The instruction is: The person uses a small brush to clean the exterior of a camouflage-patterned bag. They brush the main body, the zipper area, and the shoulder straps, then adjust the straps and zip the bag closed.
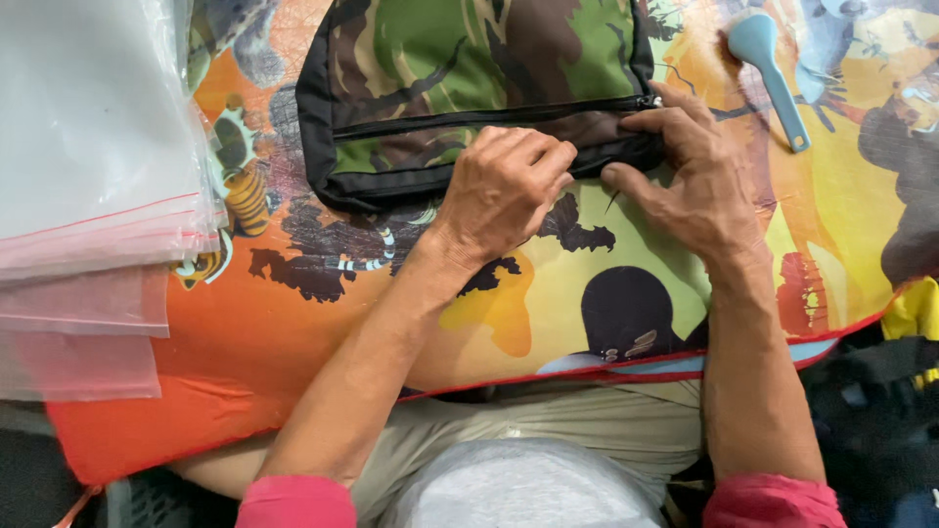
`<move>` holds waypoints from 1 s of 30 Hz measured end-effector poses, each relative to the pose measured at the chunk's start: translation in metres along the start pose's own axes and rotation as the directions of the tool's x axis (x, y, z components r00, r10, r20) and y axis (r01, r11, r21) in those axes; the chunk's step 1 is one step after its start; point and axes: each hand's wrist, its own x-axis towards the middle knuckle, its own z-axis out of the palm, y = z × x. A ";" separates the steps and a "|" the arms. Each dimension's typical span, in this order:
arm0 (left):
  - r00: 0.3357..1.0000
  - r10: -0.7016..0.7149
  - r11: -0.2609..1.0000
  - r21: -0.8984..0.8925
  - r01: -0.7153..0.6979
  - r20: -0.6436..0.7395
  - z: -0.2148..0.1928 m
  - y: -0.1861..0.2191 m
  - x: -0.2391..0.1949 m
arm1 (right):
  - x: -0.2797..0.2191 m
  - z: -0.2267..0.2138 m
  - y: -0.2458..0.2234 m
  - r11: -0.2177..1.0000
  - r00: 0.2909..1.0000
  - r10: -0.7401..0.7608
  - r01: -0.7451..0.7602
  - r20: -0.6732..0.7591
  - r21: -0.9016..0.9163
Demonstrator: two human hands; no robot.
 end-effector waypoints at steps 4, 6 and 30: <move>0.989 -0.147 0.988 0.038 0.148 -0.026 -0.021 0.000 -0.016 | 0.000 0.004 -0.004 0.984 0.999 -0.037 0.032 -0.026 -0.174; 0.959 -0.259 0.961 0.071 0.268 -0.113 -0.050 -0.005 -0.028 | 0.000 0.001 -0.013 0.987 1.000 0.028 -0.030 -0.013 -0.158; 0.729 -0.668 0.723 -0.364 0.587 -0.152 -0.093 -0.039 -0.122 | 0.054 0.144 -0.091 0.789 0.792 -0.602 0.569 -0.101 -0.234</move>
